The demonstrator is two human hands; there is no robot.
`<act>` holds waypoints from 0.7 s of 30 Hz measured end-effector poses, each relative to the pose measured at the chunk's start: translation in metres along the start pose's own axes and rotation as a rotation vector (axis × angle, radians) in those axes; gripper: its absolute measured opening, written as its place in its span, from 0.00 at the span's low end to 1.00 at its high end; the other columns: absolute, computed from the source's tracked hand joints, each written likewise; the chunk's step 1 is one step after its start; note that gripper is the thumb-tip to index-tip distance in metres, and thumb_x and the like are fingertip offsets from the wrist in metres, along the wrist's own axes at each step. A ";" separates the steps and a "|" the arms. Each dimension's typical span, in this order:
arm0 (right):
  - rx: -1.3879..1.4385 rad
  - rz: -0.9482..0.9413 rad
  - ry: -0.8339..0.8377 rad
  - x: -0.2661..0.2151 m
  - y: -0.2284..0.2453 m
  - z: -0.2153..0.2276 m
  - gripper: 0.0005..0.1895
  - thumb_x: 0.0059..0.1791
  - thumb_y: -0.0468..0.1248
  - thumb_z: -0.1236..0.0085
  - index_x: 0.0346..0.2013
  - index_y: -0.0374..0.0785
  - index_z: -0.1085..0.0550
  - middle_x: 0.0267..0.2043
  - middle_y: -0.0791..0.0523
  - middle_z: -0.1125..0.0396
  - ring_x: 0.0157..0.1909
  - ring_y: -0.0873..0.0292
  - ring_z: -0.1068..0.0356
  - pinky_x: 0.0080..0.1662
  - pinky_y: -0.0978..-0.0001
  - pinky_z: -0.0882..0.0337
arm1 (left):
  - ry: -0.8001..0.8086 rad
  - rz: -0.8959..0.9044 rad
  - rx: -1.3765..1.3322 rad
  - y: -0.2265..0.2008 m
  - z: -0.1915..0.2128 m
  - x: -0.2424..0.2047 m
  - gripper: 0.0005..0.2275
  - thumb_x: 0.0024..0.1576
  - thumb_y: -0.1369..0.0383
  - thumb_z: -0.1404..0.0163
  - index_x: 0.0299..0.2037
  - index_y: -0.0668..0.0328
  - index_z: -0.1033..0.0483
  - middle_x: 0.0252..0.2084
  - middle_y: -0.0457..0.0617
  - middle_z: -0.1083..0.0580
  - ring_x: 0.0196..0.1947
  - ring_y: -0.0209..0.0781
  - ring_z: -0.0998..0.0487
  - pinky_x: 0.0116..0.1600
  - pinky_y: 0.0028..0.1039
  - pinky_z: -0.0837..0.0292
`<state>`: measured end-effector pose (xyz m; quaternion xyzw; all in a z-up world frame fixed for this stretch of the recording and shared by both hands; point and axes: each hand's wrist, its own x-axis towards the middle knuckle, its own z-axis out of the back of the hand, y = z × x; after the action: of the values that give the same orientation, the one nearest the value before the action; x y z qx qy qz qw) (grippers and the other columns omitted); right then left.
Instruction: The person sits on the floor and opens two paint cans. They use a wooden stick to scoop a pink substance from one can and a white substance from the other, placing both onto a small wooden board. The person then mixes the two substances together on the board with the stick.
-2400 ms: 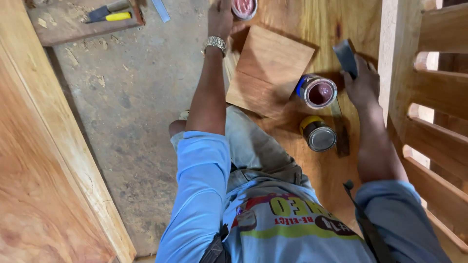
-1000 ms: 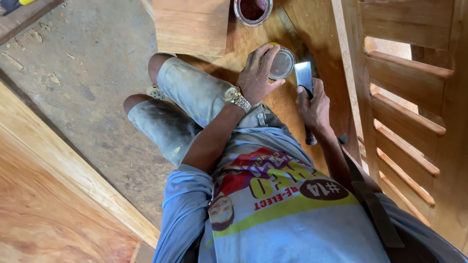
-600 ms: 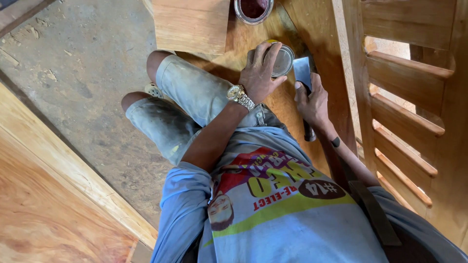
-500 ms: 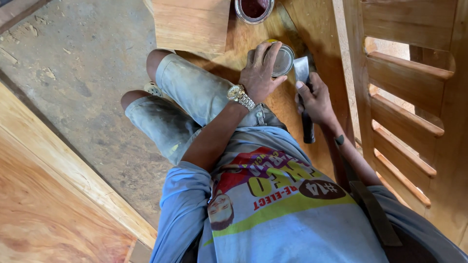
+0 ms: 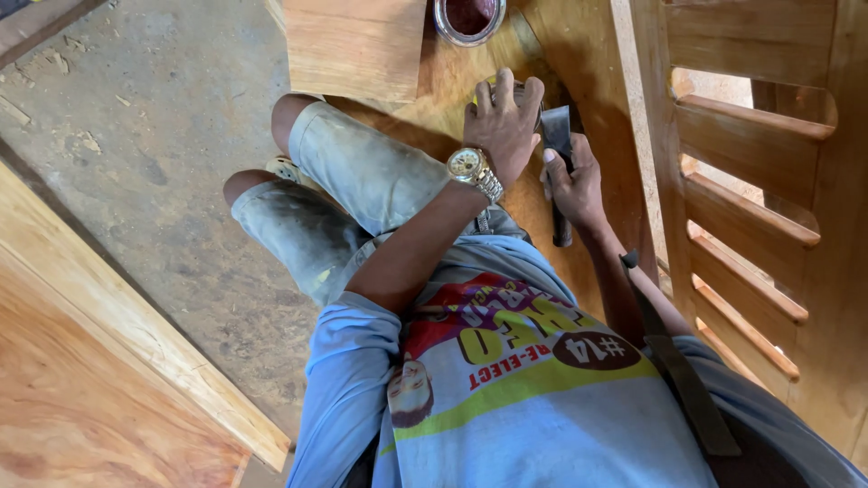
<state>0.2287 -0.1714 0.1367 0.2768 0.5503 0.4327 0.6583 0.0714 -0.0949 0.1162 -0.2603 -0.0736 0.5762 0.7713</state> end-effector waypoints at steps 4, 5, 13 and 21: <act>-0.087 -0.069 -0.070 -0.002 0.000 -0.005 0.11 0.60 0.39 0.49 0.51 0.34 0.35 0.27 0.59 0.36 0.24 0.69 0.38 0.28 0.74 0.36 | 0.063 0.042 -0.079 0.002 0.001 0.006 0.35 0.45 0.59 0.33 0.61 0.48 0.40 0.61 0.62 0.42 0.57 0.66 0.32 0.43 0.46 0.20; -0.112 -0.064 -0.084 -0.001 0.000 -0.006 0.11 0.60 0.39 0.48 0.51 0.34 0.34 0.27 0.59 0.35 0.24 0.69 0.38 0.28 0.75 0.36 | 0.064 0.048 -0.082 0.001 0.003 0.008 0.35 0.44 0.59 0.33 0.60 0.48 0.40 0.61 0.62 0.42 0.57 0.67 0.32 0.41 0.46 0.19; -0.192 0.052 -0.129 -0.001 -0.003 -0.009 0.10 0.60 0.36 0.47 0.51 0.32 0.33 0.32 0.58 0.34 0.31 0.69 0.33 0.32 0.75 0.32 | -0.046 0.056 -0.291 0.000 0.015 -0.011 0.31 0.46 0.62 0.33 0.58 0.47 0.37 0.63 0.60 0.43 0.59 0.67 0.31 0.40 0.42 0.18; 0.007 -0.016 -0.114 -0.004 -0.005 -0.010 0.13 0.60 0.40 0.48 0.52 0.31 0.33 0.33 0.57 0.36 0.27 0.67 0.35 0.30 0.74 0.33 | -0.116 0.058 -0.887 0.050 0.009 -0.028 0.32 0.53 0.63 0.34 0.66 0.56 0.37 0.64 0.60 0.34 0.58 0.49 0.24 0.53 0.35 0.18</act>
<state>0.2199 -0.1782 0.1315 0.2988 0.5158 0.4091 0.6909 0.0159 -0.1080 0.1051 -0.5350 -0.3496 0.5238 0.5632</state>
